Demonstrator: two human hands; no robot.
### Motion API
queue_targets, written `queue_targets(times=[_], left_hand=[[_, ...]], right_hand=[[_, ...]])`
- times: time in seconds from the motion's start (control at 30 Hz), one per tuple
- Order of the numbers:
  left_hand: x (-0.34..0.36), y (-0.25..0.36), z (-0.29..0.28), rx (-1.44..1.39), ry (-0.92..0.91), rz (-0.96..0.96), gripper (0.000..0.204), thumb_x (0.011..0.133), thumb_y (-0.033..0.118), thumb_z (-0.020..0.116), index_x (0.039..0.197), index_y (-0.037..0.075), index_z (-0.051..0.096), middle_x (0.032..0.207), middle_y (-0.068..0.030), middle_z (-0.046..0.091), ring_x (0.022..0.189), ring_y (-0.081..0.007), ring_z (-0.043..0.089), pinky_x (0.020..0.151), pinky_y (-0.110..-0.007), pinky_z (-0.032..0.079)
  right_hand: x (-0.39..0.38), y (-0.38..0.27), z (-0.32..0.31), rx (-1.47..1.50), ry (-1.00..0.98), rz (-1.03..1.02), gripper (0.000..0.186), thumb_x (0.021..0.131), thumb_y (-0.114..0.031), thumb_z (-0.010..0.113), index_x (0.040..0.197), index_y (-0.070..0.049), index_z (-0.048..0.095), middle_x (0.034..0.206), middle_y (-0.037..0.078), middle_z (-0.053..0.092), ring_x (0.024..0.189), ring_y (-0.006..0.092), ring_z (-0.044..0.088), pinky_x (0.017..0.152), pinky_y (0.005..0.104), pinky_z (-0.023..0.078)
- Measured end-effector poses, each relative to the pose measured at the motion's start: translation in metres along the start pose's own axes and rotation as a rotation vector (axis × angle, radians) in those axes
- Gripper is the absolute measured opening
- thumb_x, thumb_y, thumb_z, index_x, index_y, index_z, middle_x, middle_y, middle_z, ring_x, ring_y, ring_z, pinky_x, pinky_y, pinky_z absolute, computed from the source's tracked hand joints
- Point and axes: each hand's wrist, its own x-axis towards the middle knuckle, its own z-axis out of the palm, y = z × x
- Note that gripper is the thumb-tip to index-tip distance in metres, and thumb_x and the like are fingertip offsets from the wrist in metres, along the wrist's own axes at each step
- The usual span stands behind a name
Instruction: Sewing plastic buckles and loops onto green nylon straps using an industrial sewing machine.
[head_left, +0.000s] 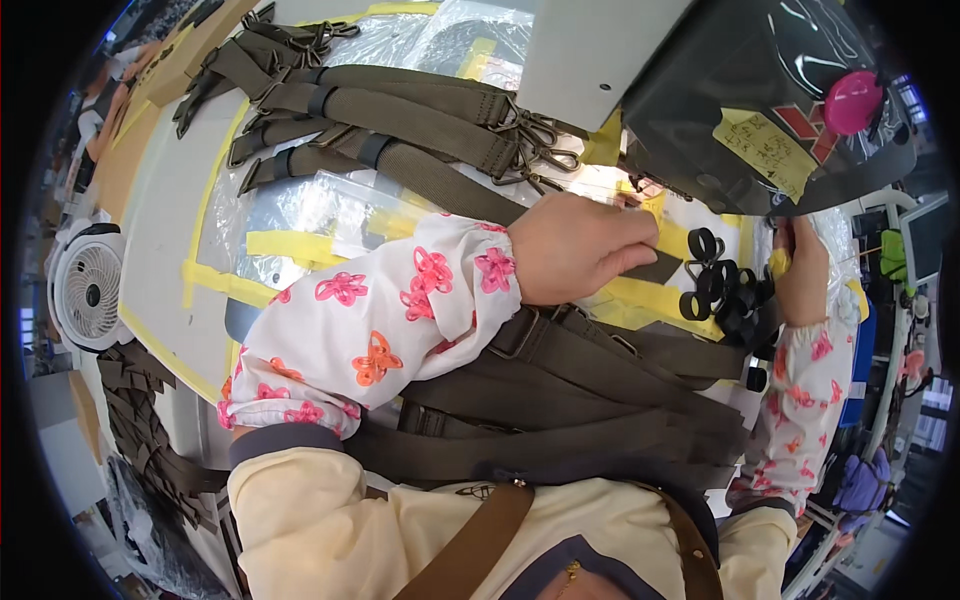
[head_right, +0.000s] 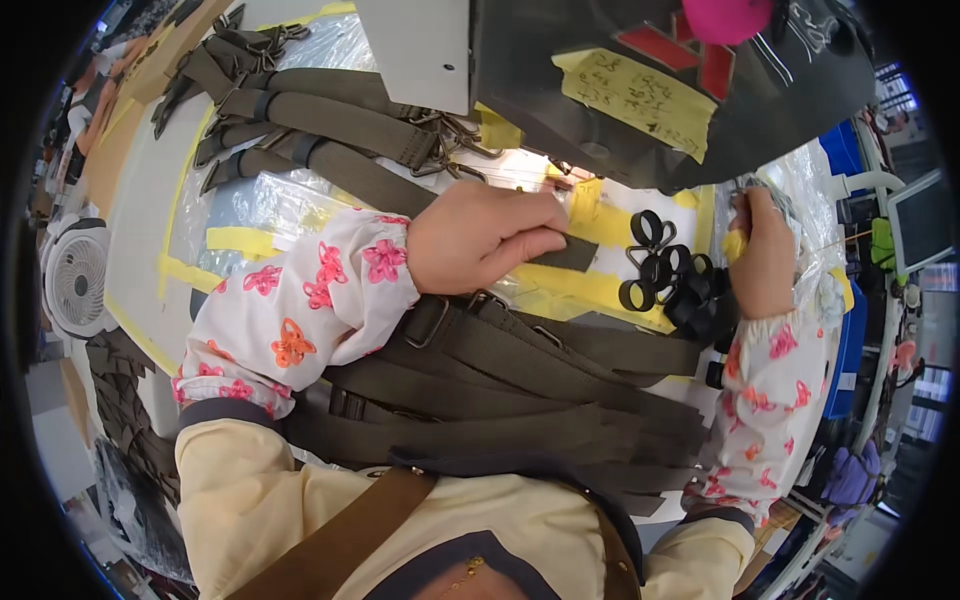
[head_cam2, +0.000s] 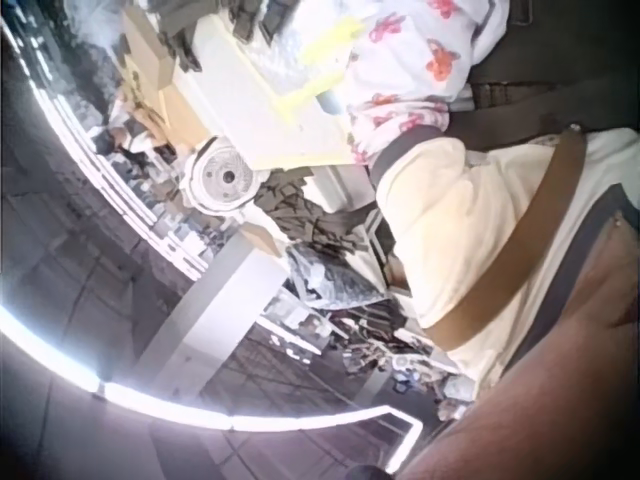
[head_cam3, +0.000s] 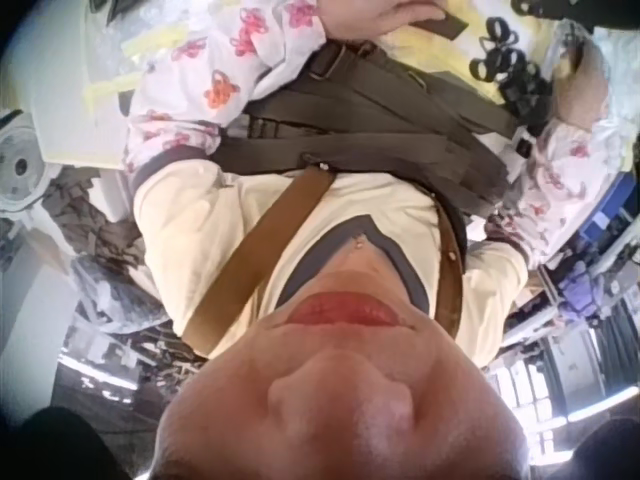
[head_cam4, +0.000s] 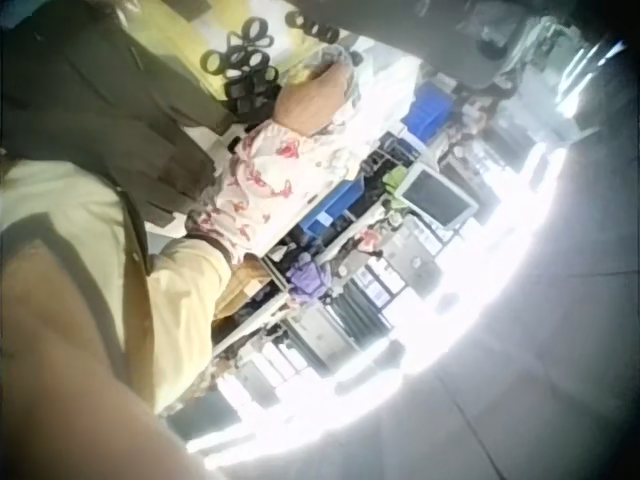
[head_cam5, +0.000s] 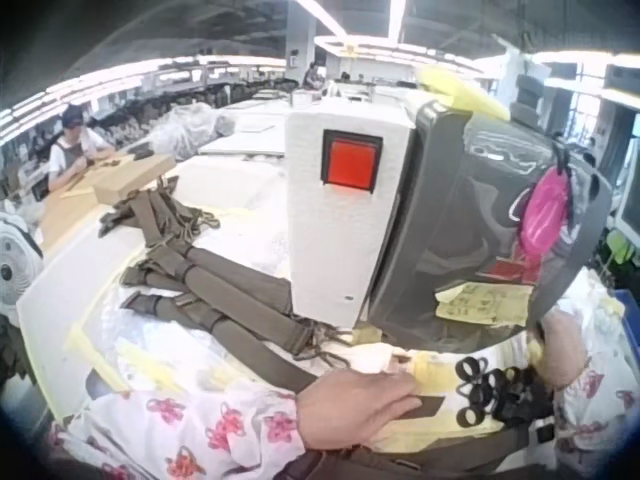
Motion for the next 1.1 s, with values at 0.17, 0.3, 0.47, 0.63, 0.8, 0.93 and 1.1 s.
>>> queue_targets(times=[0.17,0.3,0.47,0.63,0.8,0.93,1.1], left_hand=[[-0.002,0.002,-0.004,0.028,0.138,-0.006,0.010,0.081,0.010,0.060,0.089,0.005,0.058,0.068,-0.0114,0.058,0.059,-0.0295,0.057,0.053,-0.032,0.044],[0.000,-0.001,-0.003,0.168,0.106,-0.043,0.011,0.080,0.009,0.060,0.089,0.004,0.057,0.063,-0.0108,0.057,0.054,-0.0290,0.057,0.049,-0.033,0.044],[-0.001,0.006,0.003,0.309,-0.041,-0.133,0.020,0.084,0.011,0.055,0.103,0.005,0.050,0.061,-0.0106,0.057,0.053,-0.0308,0.057,0.048,-0.037,0.043],[0.001,0.001,0.007,0.032,0.055,-0.215,0.020,0.086,0.015,0.051,0.105,0.007,0.048,0.063,-0.0117,0.057,0.057,-0.0341,0.057,0.050,-0.041,0.042],[-0.001,0.000,-0.014,0.200,0.004,-0.005,0.013,0.081,0.022,0.056,0.083,0.009,0.057,0.064,-0.0111,0.058,0.058,-0.0327,0.056,0.050,-0.040,0.042],[-0.003,0.012,0.003,0.543,0.012,0.162,0.028,0.071,0.022,0.063,0.087,0.003,0.050,0.056,-0.0021,0.057,0.046,-0.0201,0.057,0.037,-0.033,0.041],[-0.011,0.013,0.010,0.384,0.051,0.104,0.027,0.073,0.025,0.065,0.084,0.005,0.050,0.055,-0.0054,0.055,0.047,-0.0222,0.057,0.042,-0.035,0.042]], right_hand=[[-0.020,-0.105,0.003,0.985,-0.421,0.132,0.018,0.082,-0.004,0.051,0.098,0.003,0.046,0.068,0.007,0.055,0.061,0.0097,0.049,0.056,0.0246,0.040],[-0.020,-0.117,0.033,0.936,-0.268,0.071,0.026,0.078,-0.002,0.055,0.102,0.002,0.044,0.058,0.011,0.048,0.047,0.0195,0.045,0.049,0.0292,0.038],[-0.026,-0.130,0.037,0.738,-0.125,0.046,0.032,0.076,-0.002,0.058,0.103,0.000,0.042,0.060,0.011,0.053,0.049,0.0268,0.053,0.048,0.0319,0.041],[-0.032,-0.145,0.035,0.789,0.000,-0.220,0.025,0.072,0.004,0.060,0.089,-0.004,0.044,0.066,0.009,0.057,0.055,0.0229,0.059,0.053,0.0278,0.046],[-0.033,-0.141,0.037,1.451,-0.096,0.309,0.021,0.084,-0.002,0.056,0.098,-0.001,0.041,0.076,0.007,0.058,0.067,0.0130,0.059,0.064,0.0234,0.047],[-0.030,-0.127,0.041,1.364,-0.333,0.325,0.027,0.093,-0.027,0.046,0.093,0.000,0.046,0.074,0.004,0.055,0.063,0.0079,0.052,0.057,0.0194,0.040],[-0.032,-0.132,0.037,1.313,-0.404,0.354,0.033,0.094,-0.033,0.040,0.087,-0.002,0.050,0.072,0.000,0.053,0.057,0.0048,0.047,0.051,0.0182,0.036]])
